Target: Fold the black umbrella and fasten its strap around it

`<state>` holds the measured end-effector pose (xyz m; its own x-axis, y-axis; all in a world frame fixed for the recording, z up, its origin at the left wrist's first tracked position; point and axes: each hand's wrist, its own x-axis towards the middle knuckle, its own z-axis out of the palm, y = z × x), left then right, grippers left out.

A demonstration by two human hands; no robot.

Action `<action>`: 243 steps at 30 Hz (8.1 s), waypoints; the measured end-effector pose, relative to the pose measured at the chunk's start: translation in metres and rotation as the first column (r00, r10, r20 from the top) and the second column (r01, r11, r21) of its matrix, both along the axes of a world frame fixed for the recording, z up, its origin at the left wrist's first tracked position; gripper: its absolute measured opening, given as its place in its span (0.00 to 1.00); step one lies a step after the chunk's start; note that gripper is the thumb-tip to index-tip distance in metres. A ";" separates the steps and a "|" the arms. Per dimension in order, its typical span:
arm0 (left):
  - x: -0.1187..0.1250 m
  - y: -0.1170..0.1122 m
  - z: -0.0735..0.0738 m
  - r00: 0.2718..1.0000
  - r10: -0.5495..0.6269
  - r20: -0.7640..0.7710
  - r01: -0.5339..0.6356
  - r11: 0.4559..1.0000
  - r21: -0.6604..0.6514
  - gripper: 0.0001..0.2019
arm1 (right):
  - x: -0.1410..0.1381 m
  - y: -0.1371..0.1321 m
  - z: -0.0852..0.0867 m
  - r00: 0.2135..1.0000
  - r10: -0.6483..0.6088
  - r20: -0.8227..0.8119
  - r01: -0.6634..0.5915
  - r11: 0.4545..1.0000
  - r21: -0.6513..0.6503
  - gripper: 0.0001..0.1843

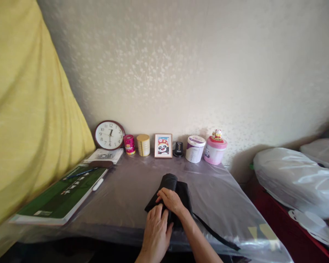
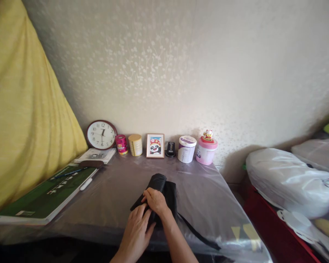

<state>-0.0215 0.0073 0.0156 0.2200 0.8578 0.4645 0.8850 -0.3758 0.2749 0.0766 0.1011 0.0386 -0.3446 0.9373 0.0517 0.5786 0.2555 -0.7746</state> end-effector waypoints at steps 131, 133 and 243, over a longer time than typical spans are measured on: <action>-0.001 -0.002 -0.009 0.985 0.144 0.090 -0.094 0.906 -0.413 0.44 | -0.010 0.009 -0.009 0.989 -0.148 0.020 0.144 0.977 0.156 0.13; 0.000 -0.002 -0.016 0.989 0.150 0.005 -0.134 0.898 -0.419 0.41 | -0.009 0.003 -0.008 0.997 -0.066 -0.041 0.071 0.986 0.149 0.12; -0.004 -0.004 -0.013 0.989 0.132 -0.060 -0.145 0.892 -0.429 0.32 | -0.015 -0.020 -0.005 0.920 -0.351 0.173 0.328 0.933 0.152 0.15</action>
<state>-0.0250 0.0038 0.0024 0.0918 0.9951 0.0379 0.9291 -0.0992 0.3562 0.0615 0.0815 0.0334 -0.0212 0.9909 0.1330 0.7827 0.0992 -0.6145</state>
